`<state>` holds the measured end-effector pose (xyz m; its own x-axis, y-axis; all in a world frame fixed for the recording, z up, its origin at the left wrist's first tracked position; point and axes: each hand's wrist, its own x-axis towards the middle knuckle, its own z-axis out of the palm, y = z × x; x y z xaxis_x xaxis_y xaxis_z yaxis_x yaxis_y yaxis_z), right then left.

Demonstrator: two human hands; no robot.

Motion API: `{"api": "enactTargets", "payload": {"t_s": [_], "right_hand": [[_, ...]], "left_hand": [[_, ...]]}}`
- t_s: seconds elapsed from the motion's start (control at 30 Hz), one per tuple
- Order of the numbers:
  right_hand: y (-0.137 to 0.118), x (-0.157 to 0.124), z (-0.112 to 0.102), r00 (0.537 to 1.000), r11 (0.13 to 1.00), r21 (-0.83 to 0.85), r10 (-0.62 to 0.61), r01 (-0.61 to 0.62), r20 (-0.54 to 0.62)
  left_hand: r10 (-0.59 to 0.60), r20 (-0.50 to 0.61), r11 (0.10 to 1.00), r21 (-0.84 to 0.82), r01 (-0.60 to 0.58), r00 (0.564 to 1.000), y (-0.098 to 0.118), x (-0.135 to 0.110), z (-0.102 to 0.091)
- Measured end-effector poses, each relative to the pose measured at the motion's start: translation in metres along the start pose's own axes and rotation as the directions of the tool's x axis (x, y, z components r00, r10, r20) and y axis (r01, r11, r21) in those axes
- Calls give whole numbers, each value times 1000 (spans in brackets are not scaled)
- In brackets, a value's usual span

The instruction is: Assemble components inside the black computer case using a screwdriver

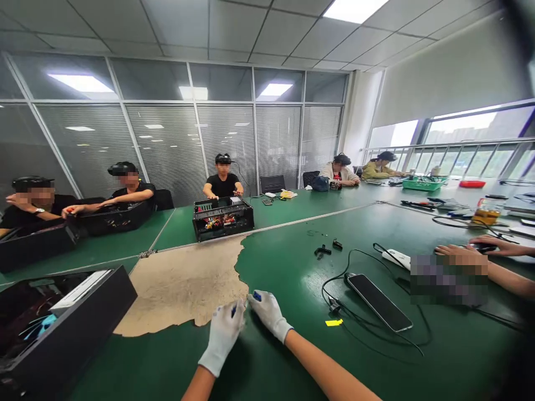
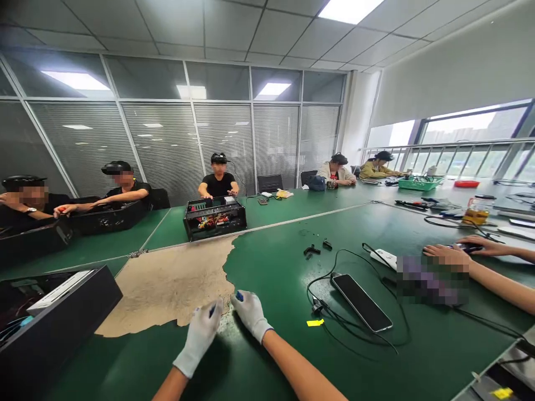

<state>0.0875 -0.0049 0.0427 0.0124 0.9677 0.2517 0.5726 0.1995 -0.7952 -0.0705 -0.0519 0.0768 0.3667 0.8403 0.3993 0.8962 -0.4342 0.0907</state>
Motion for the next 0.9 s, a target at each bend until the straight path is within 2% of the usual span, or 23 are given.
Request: {"api": "enactTargets", "payload": {"t_s": [0.03, 0.1, 0.2, 0.3, 0.37, 0.43, 0.5, 0.57, 0.67, 0.77, 0.9], "right_hand": [[12, 1, -5, 1000, 1000, -3, 20, -20, -10], [26, -1, -7, 1000, 999, -28, -23, 24, 6], [25, 0, -9, 981, 959, -210, -193, 188, -1], [-1, 29, -25, 918, 787, -511, -396, 346, 13], [-27, 67, -40, 886, 644, -666, -460, 377, 57], [-54, 113, -53, 866, 520, -750, -480, 409, 140], [-75, 158, -58, 864, 412, -797, -434, 442, 255], [-87, 197, -56, 877, 324, -826, -310, 461, 368], [-92, 233, -48, 872, 267, -830, -157, 490, 464], [-95, 243, -45, 855, 249, -818, -124, 519, 504], [-110, 228, -44, 818, 194, -795, -108, 575, 565]], "left_hand": [[7, 72, 1000, -21, -6, 997, 7, -1, 9], [28, 180, 998, -56, -19, 983, 19, -5, 22], [11, 239, 997, -75, 8, 971, 29, -13, 28], [26, 265, 999, -49, -14, 964, 29, -17, 30], [112, 302, 994, -39, -105, 947, 27, -18, 30], [176, 328, 984, -48, -170, 928, 25, -16, 30], [160, 342, 987, -62, -147, 926, 25, -13, 30], [121, 356, 992, -85, -96, 927, 25, -10, 30], [141, 355, 989, -99, -113, 924, 24, -8, 30], [207, 310, 978, -81, -191, 928, 19, -9, 28], [220, 250, 975, -92, -203, 943, 15, -12, 26]]}}
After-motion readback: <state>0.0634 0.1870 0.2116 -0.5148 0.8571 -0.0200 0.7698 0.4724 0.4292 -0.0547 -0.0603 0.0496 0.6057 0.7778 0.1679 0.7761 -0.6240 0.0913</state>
